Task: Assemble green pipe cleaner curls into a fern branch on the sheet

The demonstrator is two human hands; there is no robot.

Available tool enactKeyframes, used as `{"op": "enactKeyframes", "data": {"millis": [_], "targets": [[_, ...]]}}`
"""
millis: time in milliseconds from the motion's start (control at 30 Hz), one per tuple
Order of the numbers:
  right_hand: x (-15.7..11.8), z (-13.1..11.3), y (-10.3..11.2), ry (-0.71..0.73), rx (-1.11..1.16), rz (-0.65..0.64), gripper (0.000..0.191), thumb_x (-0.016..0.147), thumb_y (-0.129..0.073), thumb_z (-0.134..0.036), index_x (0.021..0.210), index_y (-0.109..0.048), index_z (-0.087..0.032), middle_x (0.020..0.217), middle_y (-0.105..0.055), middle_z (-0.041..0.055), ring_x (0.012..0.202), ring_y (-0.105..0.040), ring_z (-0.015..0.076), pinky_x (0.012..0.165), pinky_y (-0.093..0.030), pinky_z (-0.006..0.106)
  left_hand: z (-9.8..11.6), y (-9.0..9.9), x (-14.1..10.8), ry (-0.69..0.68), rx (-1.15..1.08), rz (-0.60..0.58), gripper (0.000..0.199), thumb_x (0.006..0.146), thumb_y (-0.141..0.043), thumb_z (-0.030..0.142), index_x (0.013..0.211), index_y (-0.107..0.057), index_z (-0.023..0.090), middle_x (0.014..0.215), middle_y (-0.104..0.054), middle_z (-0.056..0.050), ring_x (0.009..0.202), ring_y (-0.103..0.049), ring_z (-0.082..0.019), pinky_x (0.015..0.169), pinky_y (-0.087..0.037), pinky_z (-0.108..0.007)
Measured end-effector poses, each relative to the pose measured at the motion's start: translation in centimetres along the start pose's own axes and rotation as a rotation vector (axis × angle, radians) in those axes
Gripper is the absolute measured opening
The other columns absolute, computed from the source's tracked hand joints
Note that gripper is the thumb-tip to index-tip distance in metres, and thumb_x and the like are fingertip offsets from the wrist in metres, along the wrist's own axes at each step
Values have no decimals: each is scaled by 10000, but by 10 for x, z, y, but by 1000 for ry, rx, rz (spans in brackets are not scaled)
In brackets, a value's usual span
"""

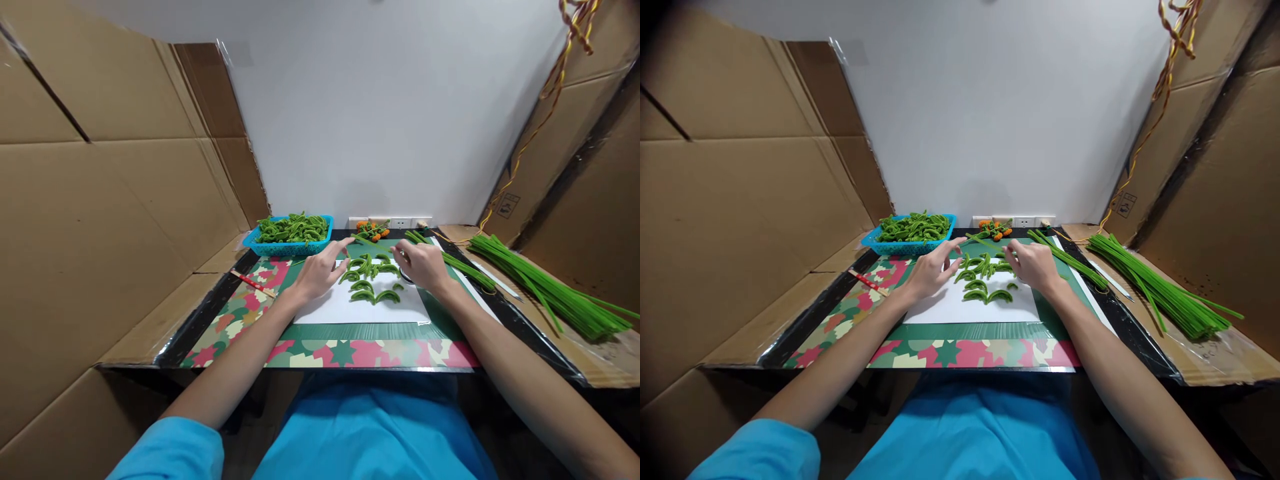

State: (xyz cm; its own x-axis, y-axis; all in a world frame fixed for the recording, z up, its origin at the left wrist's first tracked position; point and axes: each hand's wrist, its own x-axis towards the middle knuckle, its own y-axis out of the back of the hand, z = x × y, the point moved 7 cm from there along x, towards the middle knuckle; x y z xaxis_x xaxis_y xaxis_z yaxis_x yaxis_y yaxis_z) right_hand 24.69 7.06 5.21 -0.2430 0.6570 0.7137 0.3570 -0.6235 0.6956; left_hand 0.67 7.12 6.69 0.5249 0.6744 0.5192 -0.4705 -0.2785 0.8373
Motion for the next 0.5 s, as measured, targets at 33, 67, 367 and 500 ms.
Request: {"op": "enactKeyframes", "data": {"millis": [33, 67, 367, 500], "targets": [[0, -7, 0, 32, 27, -5, 470, 1093, -411, -469, 805, -670, -204, 579, -643, 42, 542, -537, 178, 596, -242, 303, 2, 0, 0, -14, -5, 1, 507, 1087, -492, 344, 1587, -461, 274, 1242, -722, -54, 709, -662, -139, 638, -478, -247], [-1, -13, 0, 60, 55, -11, 466, 1086, -419, -461, 782, -664, -206, 562, -627, 37, 542, -531, 176, 601, -252, 303, 5, -1, 0, -28, -8, -2, 469, 1090, -496, 352, 1553, -506, 282, 1234, -717, -47, 701, -655, -130, 632, -468, -241], [-2, -21, 2, 11, 305, -34, 424, 1066, -445, -513, 885, -688, -217, 630, -611, 27, 582, -509, 173, 619, -303, 293, 8, 0, 1, -52, -31, -40, 416, 1126, -400, 407, 1154, -761, 202, 966, -729, -52, 777, -683, -164, 637, -428, -244], [1, -11, 4, -106, 445, -9, 444, 1044, -473, -610, 947, -666, -222, 647, -554, 2, 590, -460, 173, 614, -323, 289, 11, -7, 1, -90, -56, -111, 465, 1124, -379, 432, 980, -754, 197, 868, -731, -49, 772, -688, -180, 656, -434, -250]]}}
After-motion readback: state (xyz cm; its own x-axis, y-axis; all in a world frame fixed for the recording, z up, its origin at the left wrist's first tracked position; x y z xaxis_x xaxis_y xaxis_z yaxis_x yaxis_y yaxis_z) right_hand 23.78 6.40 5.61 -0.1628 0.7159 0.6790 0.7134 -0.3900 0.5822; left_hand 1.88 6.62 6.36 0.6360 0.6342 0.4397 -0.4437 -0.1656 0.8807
